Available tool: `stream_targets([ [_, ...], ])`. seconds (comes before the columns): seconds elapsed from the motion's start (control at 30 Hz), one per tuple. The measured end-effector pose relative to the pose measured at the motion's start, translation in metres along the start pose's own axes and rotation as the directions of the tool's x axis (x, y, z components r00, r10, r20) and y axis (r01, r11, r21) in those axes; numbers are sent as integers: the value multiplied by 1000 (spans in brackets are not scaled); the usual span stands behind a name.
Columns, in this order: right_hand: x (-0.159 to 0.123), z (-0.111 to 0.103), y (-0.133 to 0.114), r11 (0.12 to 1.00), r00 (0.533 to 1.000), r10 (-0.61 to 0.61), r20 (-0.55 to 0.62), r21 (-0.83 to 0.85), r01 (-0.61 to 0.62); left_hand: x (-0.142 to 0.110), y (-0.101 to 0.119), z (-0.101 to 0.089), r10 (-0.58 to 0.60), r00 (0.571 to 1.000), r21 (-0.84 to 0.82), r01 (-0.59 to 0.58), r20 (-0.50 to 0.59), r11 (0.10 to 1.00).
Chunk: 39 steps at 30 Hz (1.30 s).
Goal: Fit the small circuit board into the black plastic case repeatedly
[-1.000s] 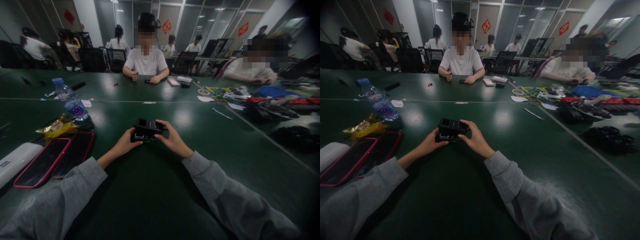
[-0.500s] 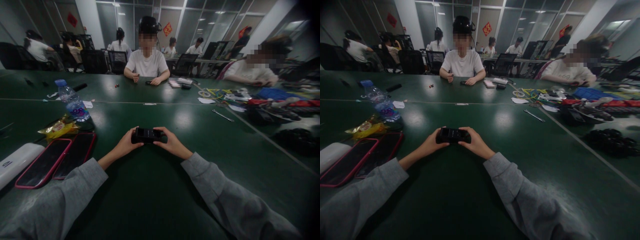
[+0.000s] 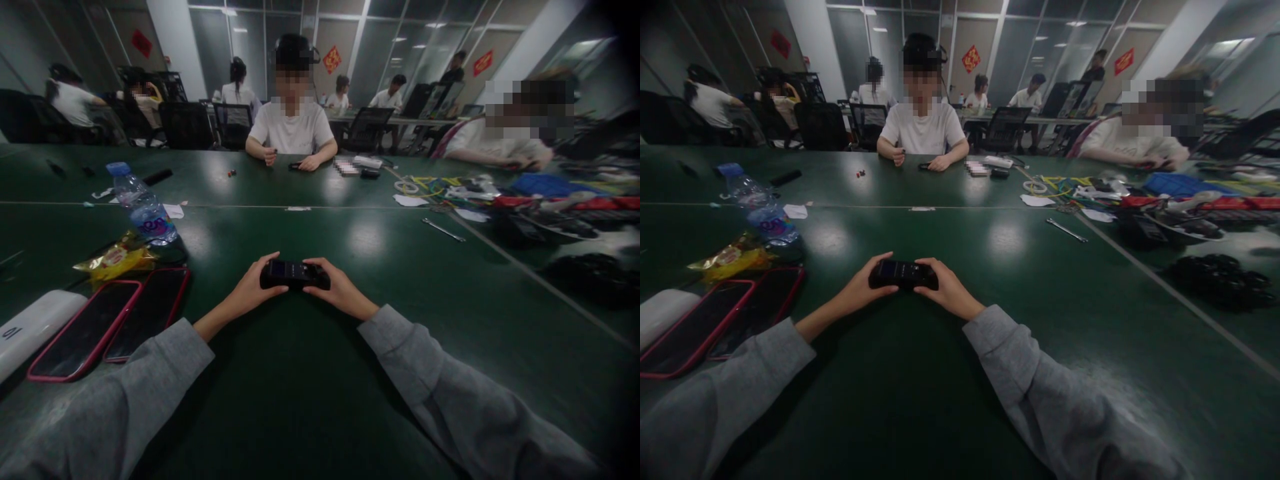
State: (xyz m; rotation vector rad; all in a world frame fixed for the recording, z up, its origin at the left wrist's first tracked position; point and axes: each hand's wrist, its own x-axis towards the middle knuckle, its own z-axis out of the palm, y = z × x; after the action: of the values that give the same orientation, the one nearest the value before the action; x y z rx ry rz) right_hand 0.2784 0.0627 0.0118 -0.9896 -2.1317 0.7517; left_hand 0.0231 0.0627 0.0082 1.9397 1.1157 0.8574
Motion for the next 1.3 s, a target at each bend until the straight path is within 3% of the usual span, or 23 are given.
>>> stream_targets([
  [0.47,-3,1,-1,989,990,-138,-17,-54,137,-4,7,-2,-69,997,77,66,43,995],
  [0.83,-4,3,-2,980,986,-167,2,-111,167,0,8,-3,-196,978,-104,202,71,974],
  [1.3,-3,1,-7,984,989,-151,3,-96,151,1,9,-4,-177,981,-140,186,75,973],
])
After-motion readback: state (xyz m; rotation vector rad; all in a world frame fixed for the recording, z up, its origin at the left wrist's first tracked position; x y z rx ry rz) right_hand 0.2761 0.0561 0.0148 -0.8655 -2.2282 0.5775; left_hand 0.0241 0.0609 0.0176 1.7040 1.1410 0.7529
